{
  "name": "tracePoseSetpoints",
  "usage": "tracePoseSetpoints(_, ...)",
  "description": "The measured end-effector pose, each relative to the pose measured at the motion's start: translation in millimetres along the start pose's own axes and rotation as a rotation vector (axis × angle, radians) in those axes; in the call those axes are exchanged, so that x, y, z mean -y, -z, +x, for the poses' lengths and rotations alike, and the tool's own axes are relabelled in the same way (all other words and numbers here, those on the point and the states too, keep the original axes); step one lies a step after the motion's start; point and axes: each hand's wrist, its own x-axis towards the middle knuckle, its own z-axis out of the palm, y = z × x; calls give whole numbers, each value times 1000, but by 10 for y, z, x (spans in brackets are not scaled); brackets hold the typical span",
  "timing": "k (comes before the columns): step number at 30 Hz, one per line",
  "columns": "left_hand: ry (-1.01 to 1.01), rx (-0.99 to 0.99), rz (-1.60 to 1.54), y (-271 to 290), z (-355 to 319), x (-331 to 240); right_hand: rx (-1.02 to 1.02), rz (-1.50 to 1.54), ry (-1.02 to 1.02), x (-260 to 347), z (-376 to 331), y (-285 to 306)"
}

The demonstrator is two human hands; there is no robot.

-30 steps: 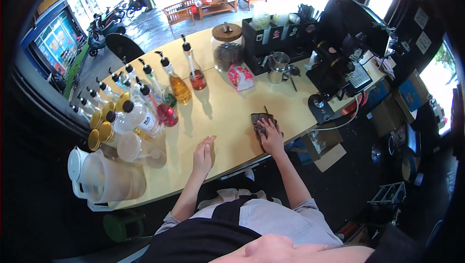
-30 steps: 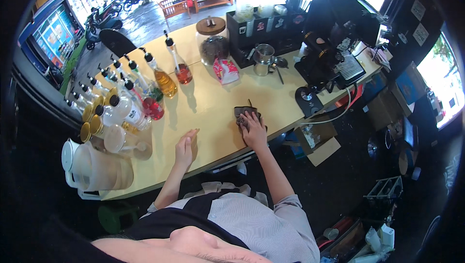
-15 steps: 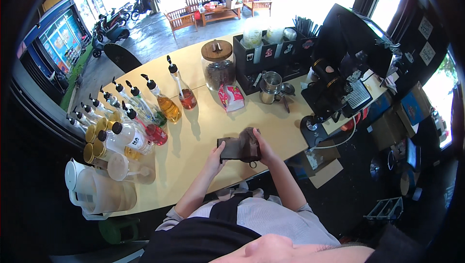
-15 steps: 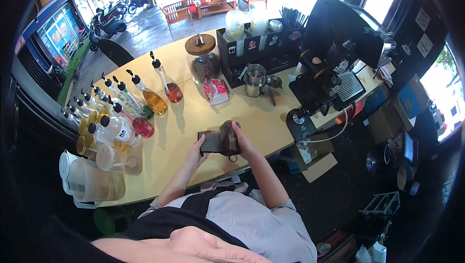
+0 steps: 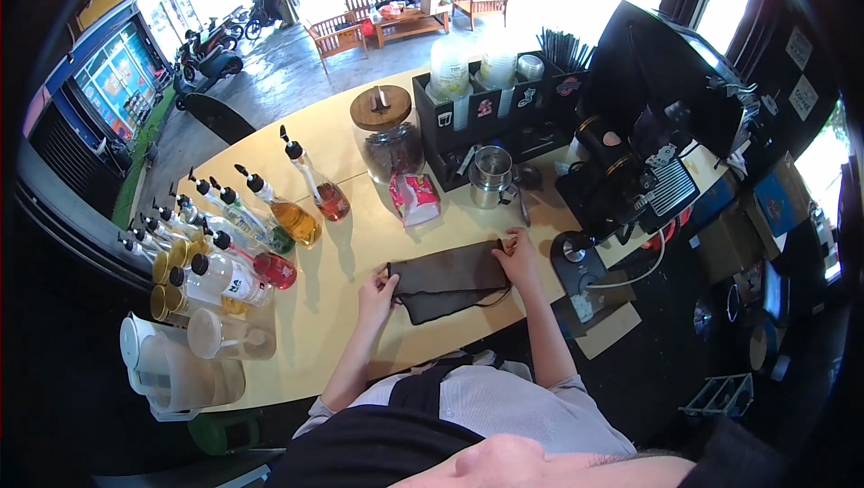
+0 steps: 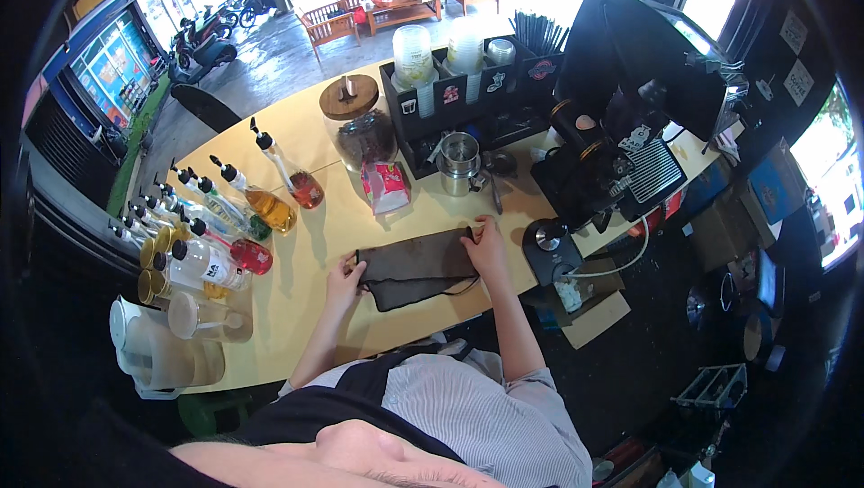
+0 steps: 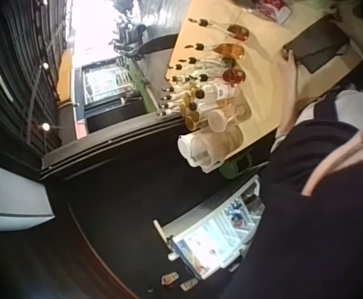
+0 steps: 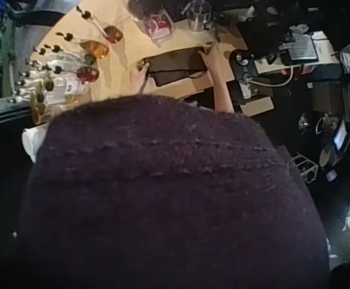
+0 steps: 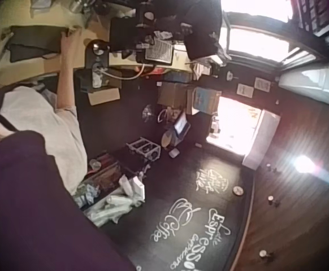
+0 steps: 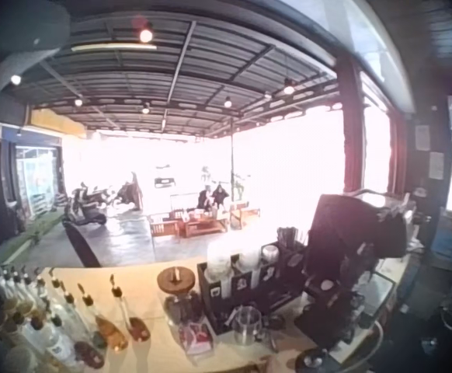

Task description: The person wipes a wooden counter with a cloth and then touches a glass jar and several syrup bottles.

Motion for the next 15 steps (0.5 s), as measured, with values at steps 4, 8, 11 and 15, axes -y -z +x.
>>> tracePoseSetpoints(4, -70, -93, 248, 41, -69, -131, -249, -188, 345, -29, -91, 7)
tracePoseSetpoints(8, -479, -11, 772, 28, -194, -286, 357, -62, 336, 132, -229, 231)
tracePoseSetpoints(11, -517, 97, 782, 86, -117, -170, 317, -206, 488, 4, -225, 192)
tracePoseSetpoints(15, -531, 139, 746, 116, -75, -241, 386, -100, 445, -59, -110, 235)
